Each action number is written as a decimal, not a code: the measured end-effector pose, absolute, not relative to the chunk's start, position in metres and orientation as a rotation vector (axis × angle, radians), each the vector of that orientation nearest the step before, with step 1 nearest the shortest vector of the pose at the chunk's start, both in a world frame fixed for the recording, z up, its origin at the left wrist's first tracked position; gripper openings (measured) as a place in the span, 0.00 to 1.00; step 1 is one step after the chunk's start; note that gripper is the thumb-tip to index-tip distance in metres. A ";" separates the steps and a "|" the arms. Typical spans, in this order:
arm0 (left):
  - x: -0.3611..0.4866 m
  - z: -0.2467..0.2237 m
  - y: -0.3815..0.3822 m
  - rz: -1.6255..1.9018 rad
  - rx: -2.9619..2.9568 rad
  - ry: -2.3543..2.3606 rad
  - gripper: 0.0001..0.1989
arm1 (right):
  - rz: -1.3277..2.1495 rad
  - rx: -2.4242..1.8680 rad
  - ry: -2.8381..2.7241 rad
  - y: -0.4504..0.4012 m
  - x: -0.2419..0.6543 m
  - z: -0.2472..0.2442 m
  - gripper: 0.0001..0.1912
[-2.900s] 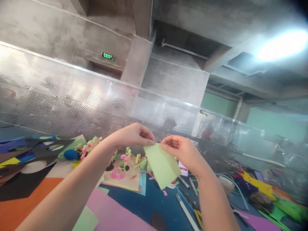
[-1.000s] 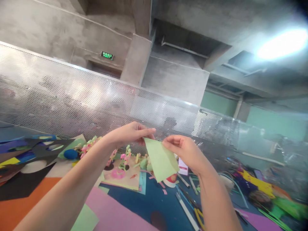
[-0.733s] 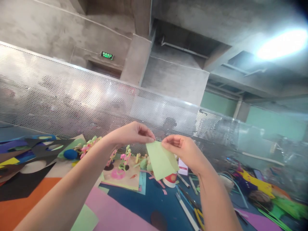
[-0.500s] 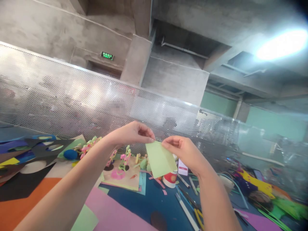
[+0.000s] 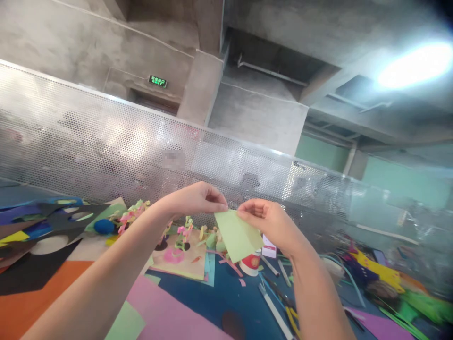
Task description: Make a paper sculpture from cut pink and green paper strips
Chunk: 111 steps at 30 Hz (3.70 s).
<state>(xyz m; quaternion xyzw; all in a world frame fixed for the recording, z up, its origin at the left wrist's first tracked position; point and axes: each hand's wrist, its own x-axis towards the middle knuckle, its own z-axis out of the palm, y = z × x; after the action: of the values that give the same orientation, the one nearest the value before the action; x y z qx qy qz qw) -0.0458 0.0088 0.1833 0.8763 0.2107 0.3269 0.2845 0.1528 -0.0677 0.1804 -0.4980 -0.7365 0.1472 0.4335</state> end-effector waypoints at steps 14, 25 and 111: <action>-0.044 0.187 0.001 0.847 2.552 0.666 0.11 | 0.381 -1.270 -1.832 -0.065 0.152 0.180 0.06; -0.043 0.185 0.004 0.884 2.536 0.652 0.11 | 0.422 -1.280 -1.864 -0.063 0.154 0.179 0.06; -0.047 0.182 0.015 0.869 2.337 0.633 0.12 | 0.206 -1.234 -1.876 -0.062 0.154 0.177 0.04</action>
<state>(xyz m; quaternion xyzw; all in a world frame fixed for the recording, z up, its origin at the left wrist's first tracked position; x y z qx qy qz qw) -0.0468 0.0147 0.1821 0.8720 0.2363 0.3243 0.2806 0.1537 -0.0624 0.1775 -0.4944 -0.7514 0.0826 0.4290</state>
